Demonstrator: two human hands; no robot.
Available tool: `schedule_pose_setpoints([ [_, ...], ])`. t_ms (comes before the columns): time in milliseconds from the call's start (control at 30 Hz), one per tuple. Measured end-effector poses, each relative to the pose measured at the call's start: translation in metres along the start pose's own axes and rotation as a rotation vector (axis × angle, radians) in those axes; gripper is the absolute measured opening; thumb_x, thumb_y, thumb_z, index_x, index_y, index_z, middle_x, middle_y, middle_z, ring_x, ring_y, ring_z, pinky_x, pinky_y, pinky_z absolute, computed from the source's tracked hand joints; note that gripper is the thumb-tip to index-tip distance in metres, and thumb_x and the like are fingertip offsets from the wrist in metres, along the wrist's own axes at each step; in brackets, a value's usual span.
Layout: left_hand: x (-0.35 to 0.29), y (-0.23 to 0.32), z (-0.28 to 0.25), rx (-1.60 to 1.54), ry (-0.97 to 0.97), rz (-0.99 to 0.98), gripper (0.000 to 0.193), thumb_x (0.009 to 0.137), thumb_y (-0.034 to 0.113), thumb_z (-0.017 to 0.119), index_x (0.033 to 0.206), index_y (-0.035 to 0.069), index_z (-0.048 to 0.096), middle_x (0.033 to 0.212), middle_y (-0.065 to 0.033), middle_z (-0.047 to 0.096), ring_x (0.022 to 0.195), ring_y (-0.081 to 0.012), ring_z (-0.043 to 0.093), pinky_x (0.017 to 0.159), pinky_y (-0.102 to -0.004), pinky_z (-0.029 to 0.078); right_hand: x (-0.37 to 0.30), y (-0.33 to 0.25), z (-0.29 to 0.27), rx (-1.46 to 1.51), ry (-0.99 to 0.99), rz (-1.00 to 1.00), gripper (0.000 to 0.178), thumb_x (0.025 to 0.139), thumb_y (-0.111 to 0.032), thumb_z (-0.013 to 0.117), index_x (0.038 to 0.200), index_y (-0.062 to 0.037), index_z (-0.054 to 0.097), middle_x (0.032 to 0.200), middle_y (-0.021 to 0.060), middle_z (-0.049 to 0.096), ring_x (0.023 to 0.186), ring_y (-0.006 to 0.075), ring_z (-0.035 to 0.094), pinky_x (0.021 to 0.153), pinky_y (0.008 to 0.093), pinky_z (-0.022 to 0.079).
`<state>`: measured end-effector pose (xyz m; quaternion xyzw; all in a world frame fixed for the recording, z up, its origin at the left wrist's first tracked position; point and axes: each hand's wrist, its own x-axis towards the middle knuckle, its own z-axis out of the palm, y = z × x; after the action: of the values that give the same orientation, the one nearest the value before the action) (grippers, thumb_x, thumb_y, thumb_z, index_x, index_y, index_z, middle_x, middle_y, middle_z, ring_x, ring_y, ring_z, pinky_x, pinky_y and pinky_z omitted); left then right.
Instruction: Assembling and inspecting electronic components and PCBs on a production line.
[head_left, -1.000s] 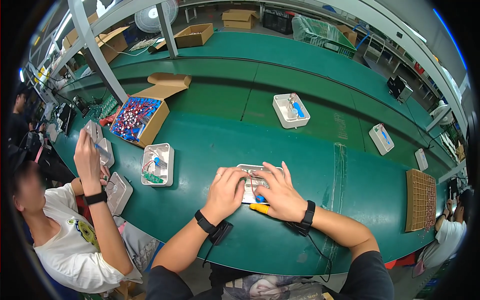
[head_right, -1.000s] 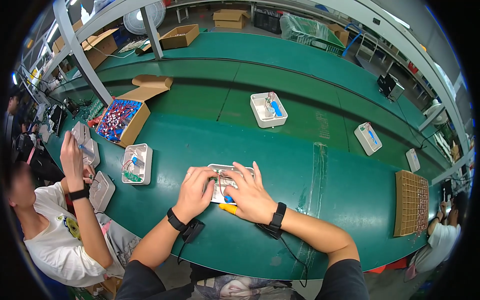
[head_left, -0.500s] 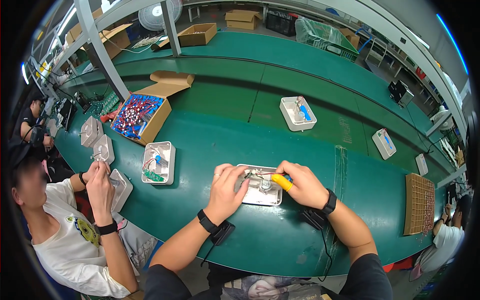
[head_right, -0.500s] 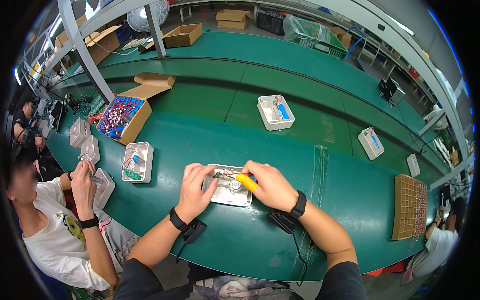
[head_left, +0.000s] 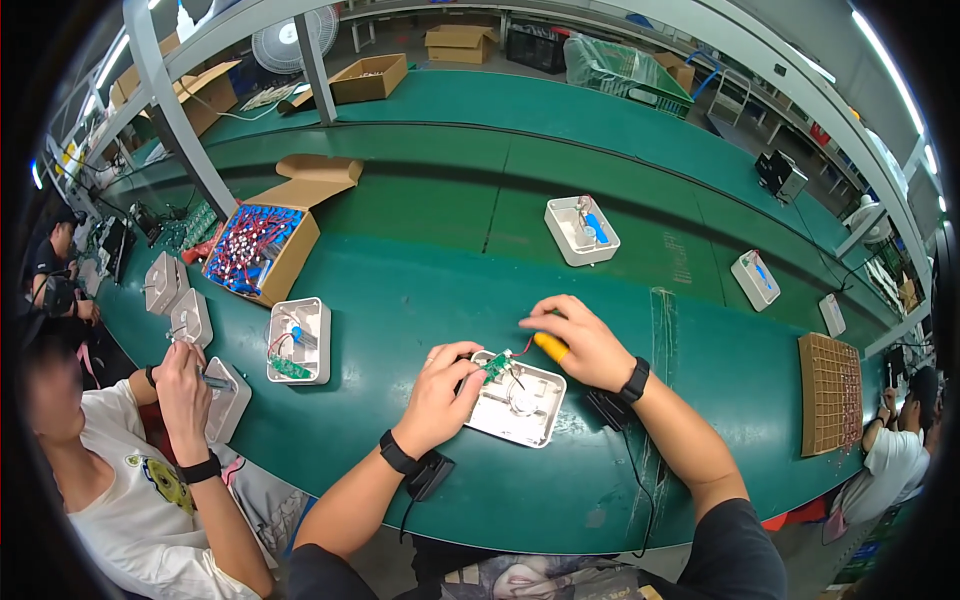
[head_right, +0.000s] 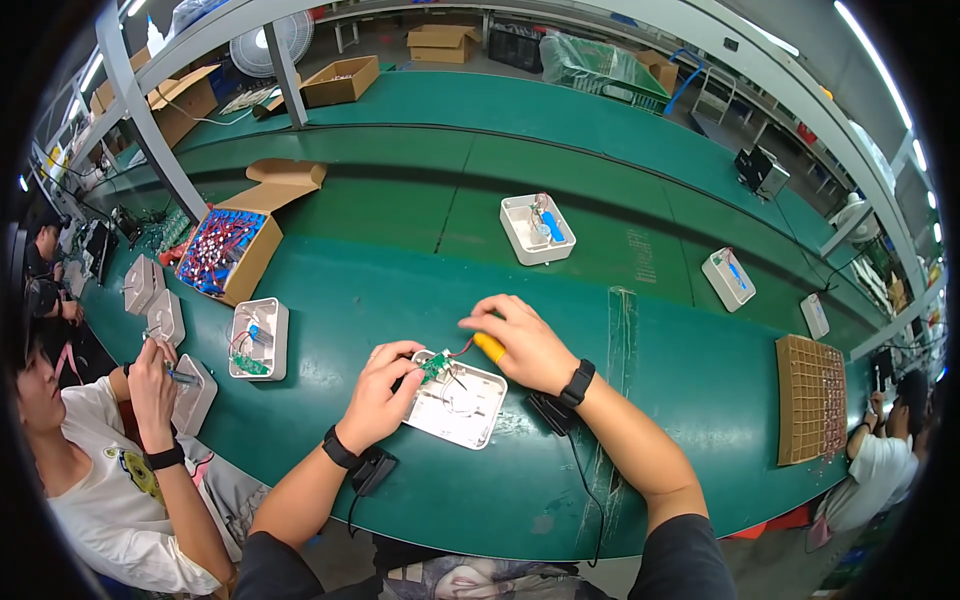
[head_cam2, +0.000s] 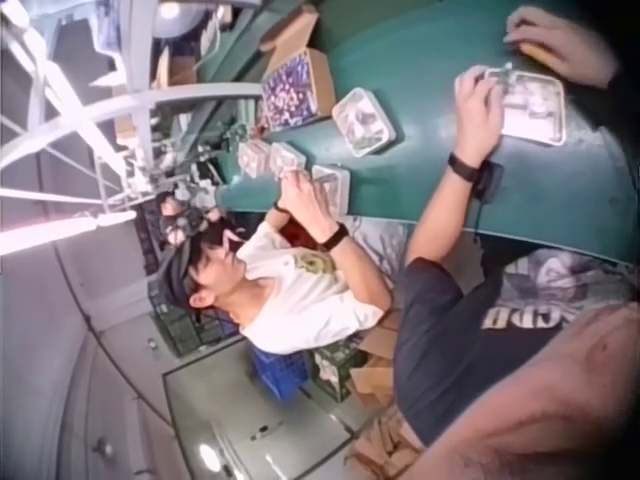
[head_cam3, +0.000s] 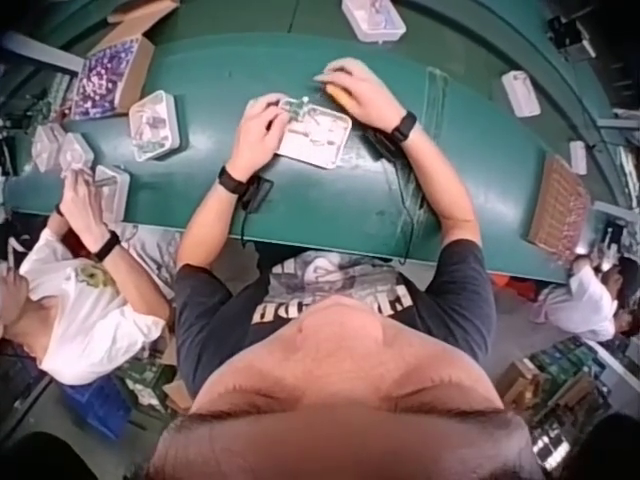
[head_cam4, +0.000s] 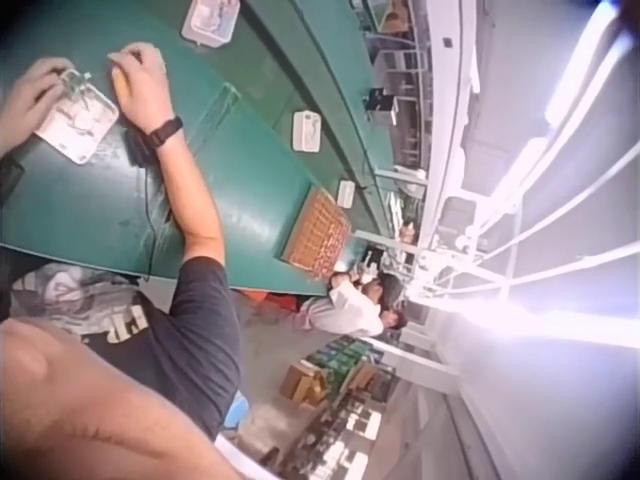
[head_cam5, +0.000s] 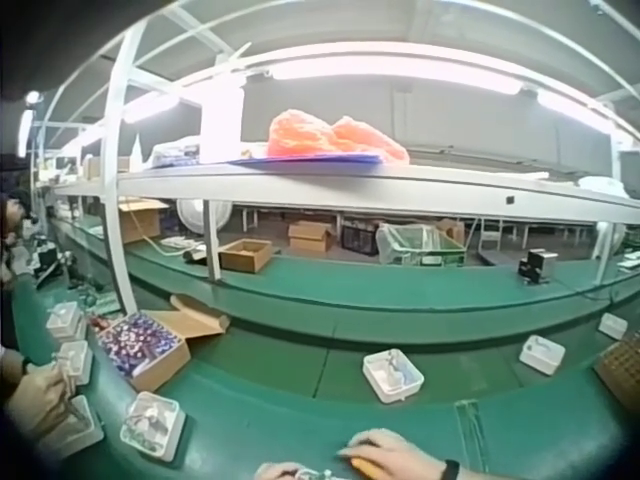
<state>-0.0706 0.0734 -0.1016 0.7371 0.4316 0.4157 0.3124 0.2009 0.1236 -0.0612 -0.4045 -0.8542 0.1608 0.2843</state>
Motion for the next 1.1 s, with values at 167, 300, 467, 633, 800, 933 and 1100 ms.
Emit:
schedule_pose_setpoints([
  [167,-0.001,-0.006,-0.002,-0.018,-0.033,0.014,0.014,0.098,0.011,0.067,0.099,-0.002,0.073,0.132,-0.0129,0.066,0.126,-0.0355,0.055,0.108,-0.0460,0.045,0.005,-0.027,-0.011,0.076,-0.110,-0.353,0.027,0.090,-0.009,0.074,0.116,-0.0120,0.076,0.129,0.0103,0.066,0.124,0.0296,0.062,0.101,0.0413,0.052],
  [300,0.000,-0.008,-0.003,-0.017,-0.067,0.041,0.016,0.098,0.013,0.068,0.105,0.000,0.072,0.131,-0.0118,0.066,0.124,-0.0333,0.057,0.108,-0.0448,0.045,0.002,-0.027,0.000,-0.124,-0.089,-0.445,0.026,0.086,-0.012,0.077,0.111,-0.0083,0.075,0.129,0.0095,0.067,0.122,0.0293,0.064,0.100,0.0417,0.053],
  [467,0.001,0.031,-0.004,0.166,-0.024,-0.127,0.038,0.091,0.021,0.075,0.124,0.004,0.068,0.125,-0.0111,0.066,0.118,-0.0317,0.060,0.105,-0.0434,0.045,-0.010,-0.016,0.006,-0.141,-0.039,-0.408,0.026,0.082,-0.011,0.078,0.106,-0.0039,0.072,0.126,0.0096,0.069,0.107,0.0288,0.071,0.090,0.0405,0.060],
  [633,-0.004,0.026,-0.011,0.433,-0.138,-0.087,0.061,0.085,0.025,0.077,0.140,0.007,0.061,0.120,-0.0112,0.065,0.112,-0.0312,0.061,0.100,-0.0419,0.045,-0.013,-0.025,0.010,-0.107,0.031,-0.237,0.024,0.081,-0.006,0.077,0.104,-0.0034,0.071,0.124,0.0099,0.070,0.093,0.0290,0.074,0.080,0.0401,0.062],
  [800,-0.006,0.023,-0.011,0.344,-0.141,-0.077,0.067,0.083,0.027,0.076,0.144,0.005,0.060,0.117,-0.0115,0.064,0.111,-0.0318,0.062,0.099,-0.0431,0.043,-0.012,-0.033,0.010,-0.098,0.106,-0.261,0.023,0.081,-0.001,0.078,0.103,-0.0050,0.073,0.120,0.0094,0.072,0.090,0.0266,0.075,0.074,0.0361,0.063],
  [933,-0.008,0.018,-0.010,0.274,-0.125,-0.078,0.065,0.084,0.025,0.075,0.144,0.005,0.060,0.116,-0.0121,0.064,0.111,-0.0315,0.062,0.098,-0.0435,0.044,-0.010,-0.037,0.010,-0.065,0.142,-0.184,0.024,0.080,0.000,0.079,0.102,-0.0056,0.073,0.120,0.0089,0.073,0.088,0.0261,0.075,0.074,0.0355,0.063],
  [1100,-0.011,0.015,0.002,0.225,-0.055,-0.001,0.059,0.085,0.020,0.076,0.140,0.005,0.063,0.112,-0.0128,0.067,0.107,-0.0322,0.065,0.093,-0.0439,0.049,-0.005,-0.033,-0.001,0.003,0.064,-0.139,0.023,0.080,0.000,0.080,0.101,-0.0057,0.073,0.119,0.0086,0.073,0.096,0.0281,0.073,0.081,0.0387,0.061],
])
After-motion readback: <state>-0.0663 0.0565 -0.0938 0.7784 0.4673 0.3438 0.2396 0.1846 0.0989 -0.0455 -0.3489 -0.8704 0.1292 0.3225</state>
